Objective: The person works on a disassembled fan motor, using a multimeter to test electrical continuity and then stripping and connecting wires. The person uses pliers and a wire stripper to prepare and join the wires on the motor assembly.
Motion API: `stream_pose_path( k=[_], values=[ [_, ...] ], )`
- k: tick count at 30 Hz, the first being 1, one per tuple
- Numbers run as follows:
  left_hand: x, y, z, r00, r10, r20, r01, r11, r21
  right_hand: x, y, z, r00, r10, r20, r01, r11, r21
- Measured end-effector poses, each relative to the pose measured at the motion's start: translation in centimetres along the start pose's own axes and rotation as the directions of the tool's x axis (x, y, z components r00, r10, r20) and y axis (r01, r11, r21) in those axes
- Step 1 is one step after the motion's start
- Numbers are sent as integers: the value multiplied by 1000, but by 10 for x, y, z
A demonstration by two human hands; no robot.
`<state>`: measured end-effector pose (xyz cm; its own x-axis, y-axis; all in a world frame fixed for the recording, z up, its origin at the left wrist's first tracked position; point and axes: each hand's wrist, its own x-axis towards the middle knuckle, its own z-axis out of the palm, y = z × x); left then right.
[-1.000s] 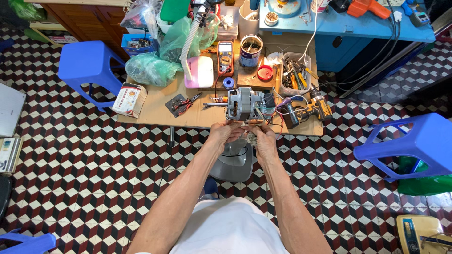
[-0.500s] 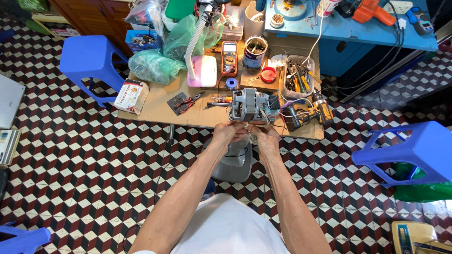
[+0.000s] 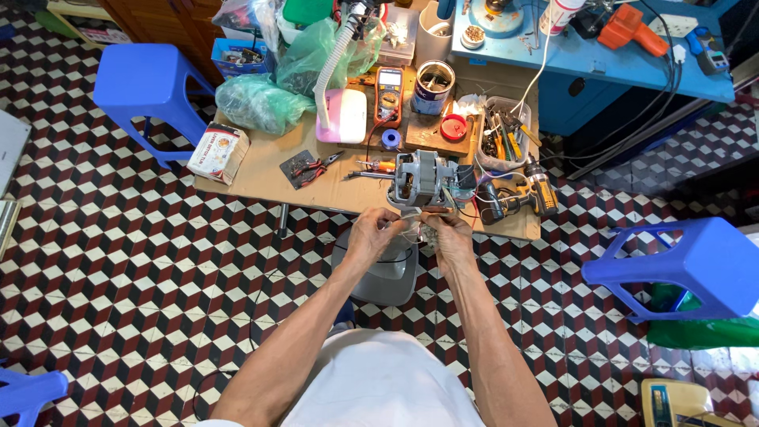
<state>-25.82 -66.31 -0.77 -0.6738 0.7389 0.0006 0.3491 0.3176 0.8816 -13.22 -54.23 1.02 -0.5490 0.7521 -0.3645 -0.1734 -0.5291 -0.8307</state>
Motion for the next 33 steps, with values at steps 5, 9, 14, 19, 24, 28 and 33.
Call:
stream_pose_path(
  k=[5,9,14,19,24,28,33],
  values=[
    [4,3,0,989,-110,99,130,965,-228,1,-1,0,998,65,7,-65,996,52],
    [10,6,1,970,-180,165,230,900,-371,2,-1,-2,997,78,8,-78,994,70],
    [16,11,3,954,-258,153,299,859,-416,6,-3,-2,998,65,19,-66,996,58],
    [16,13,7,974,-220,55,225,913,-339,7,-6,-5,998,57,34,-58,998,28],
    [16,11,7,977,-211,41,213,925,-315,5,-7,-6,998,39,40,-39,999,12],
    [15,12,6,968,-236,80,249,927,-279,3,-8,-5,998,66,9,-66,998,-16],
    [13,19,2,968,-235,91,252,920,-301,4,-8,-6,1000,29,-3,-30,999,-18]
  ],
)
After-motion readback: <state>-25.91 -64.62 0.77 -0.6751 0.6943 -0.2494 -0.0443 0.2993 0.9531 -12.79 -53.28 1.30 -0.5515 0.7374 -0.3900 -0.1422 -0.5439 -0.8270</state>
